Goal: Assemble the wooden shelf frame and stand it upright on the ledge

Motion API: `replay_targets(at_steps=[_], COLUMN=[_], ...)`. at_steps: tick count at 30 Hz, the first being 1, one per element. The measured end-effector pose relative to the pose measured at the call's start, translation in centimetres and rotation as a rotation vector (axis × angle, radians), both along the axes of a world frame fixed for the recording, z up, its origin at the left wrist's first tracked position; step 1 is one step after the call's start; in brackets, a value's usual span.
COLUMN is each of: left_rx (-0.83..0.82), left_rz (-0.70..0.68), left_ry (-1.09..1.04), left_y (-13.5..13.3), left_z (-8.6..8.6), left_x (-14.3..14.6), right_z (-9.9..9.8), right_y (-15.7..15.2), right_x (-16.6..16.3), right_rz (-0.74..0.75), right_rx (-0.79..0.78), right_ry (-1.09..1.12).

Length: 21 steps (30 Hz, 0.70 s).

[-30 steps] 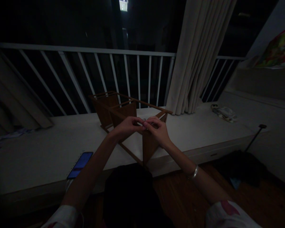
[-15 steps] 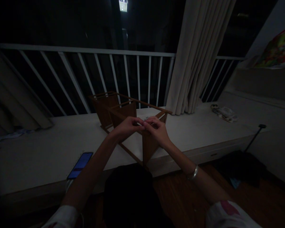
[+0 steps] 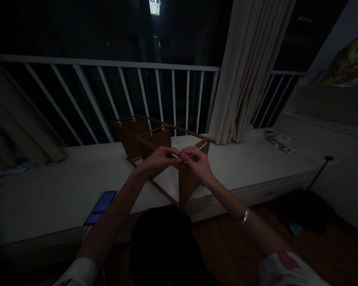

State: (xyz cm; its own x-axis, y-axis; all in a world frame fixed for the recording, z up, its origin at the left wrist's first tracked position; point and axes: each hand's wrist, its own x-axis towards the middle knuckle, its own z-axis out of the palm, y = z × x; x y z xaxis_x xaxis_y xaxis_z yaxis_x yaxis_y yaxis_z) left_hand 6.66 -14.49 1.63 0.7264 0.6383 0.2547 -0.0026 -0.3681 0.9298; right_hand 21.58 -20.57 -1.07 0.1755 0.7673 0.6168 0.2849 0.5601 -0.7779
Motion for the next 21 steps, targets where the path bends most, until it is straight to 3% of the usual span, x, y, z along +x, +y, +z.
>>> replay_targets(at_steps=[11,21], left_rx=[0.029,0.091], left_rz=[0.028,0.013], left_ry=[0.018,0.005], left_y=[-0.15,0.16], left_z=[0.18,-0.09], left_x=[-0.1,-0.07], right_z=[0.23,0.13], right_y=[-0.14,-0.04], right_x=[-0.14,-0.16], right_rz=[-0.043,0.049], right_rx=[0.001,-0.006], right_ry=[-0.053,0.012])
